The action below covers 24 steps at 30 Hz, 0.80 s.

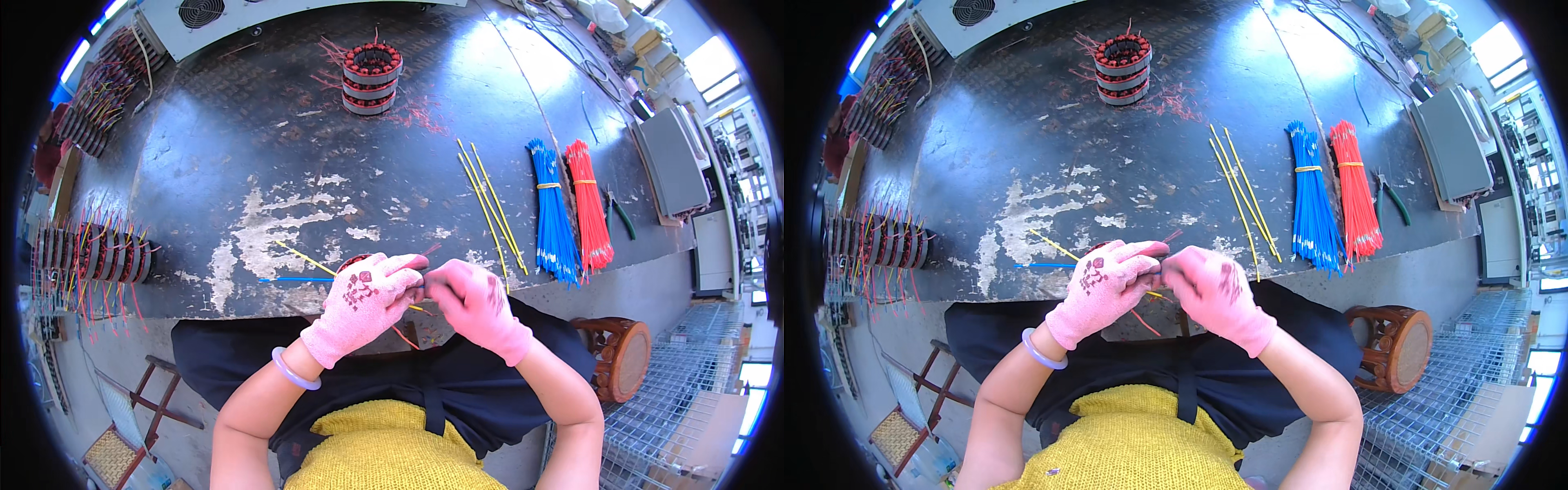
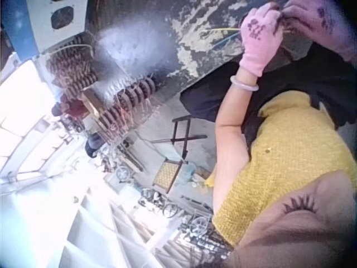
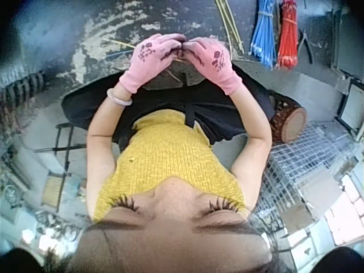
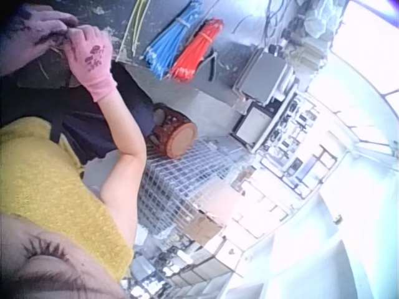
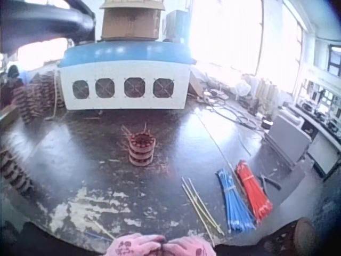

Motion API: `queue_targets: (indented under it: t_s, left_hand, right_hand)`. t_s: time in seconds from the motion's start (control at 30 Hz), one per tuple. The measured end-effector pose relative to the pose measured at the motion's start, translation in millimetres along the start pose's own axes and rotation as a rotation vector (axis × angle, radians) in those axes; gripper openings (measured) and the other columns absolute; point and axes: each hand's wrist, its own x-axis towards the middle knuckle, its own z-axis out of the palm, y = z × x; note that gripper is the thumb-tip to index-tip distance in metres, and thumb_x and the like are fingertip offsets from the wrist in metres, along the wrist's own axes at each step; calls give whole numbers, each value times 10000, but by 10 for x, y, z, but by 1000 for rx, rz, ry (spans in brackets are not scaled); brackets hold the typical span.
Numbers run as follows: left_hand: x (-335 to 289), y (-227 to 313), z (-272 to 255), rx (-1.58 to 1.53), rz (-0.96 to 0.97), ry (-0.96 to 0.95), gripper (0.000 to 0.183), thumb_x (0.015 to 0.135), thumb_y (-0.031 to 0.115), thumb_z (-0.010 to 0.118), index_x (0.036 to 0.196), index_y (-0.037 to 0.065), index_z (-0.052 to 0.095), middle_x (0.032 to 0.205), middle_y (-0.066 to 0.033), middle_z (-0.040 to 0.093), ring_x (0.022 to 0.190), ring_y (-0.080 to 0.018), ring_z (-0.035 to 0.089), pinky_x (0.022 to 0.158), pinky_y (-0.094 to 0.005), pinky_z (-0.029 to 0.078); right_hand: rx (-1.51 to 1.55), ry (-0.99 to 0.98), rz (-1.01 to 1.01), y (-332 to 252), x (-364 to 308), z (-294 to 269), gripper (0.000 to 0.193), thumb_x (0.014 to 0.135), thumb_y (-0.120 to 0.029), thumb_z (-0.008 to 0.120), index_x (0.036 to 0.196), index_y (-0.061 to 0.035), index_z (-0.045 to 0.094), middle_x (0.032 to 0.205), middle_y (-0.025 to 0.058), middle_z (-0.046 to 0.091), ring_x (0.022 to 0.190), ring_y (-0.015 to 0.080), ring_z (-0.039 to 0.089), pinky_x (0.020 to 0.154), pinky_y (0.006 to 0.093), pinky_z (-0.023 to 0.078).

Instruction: The person assembles a metal stator by inserting small color-coded plastic strips into slots and using pliers to secure components.

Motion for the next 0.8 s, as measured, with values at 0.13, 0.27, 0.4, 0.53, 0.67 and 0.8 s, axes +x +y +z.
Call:
queue_targets:
  t_s: [0.13,0.27,0.4,0.53,0.67,0.8]
  left_hand:
    - [8,28,-10,4,-32,-43,166,821,116,761,973,100,696,1234,-29,718,906,-237,691,861,-398,543]
    - [-11,-6,12,0,11,4,152,845,143,752,980,96,698,1234,-16,709,876,-236,672,812,-393,556]
    - [-2,16,-10,4,6,-20,154,860,153,744,995,95,697,1232,-11,704,866,-238,665,784,-394,564]
    - [15,6,-8,-2,18,-40,159,865,154,739,1009,99,701,1233,-11,704,871,-244,666,789,-393,564]
    - [-8,8,2,-12,6,-4,161,816,98,761,959,97,687,1238,-29,722,839,-238,678,822,-384,544]
    - [7,19,-5,-13,2,-8,153,823,110,763,955,98,688,1231,-34,725,848,-240,683,827,-384,547]
  right_hand:
    - [688,-134,612,-69,55,-2,168,981,-188,611,991,-31,667,842,47,704,719,71,620,664,267,494]
    - [7,125,185,-277,-116,-55,208,903,-168,768,1047,-38,693,921,76,714,700,156,674,657,307,533]
    - [-603,252,-263,-167,-121,20,188,901,-167,755,1041,-58,693,921,64,708,769,154,682,717,319,533]
    - [328,-160,573,-207,-88,0,165,968,-210,674,1043,-64,692,866,12,698,785,66,619,720,263,485]
    - [802,-315,693,-145,-68,-113,194,1003,-262,637,1050,-82,693,854,-34,660,736,69,573,651,243,436]
    - [-299,47,-120,-139,-161,-88,213,923,-212,712,1096,-102,651,946,33,658,797,186,657,688,342,516]
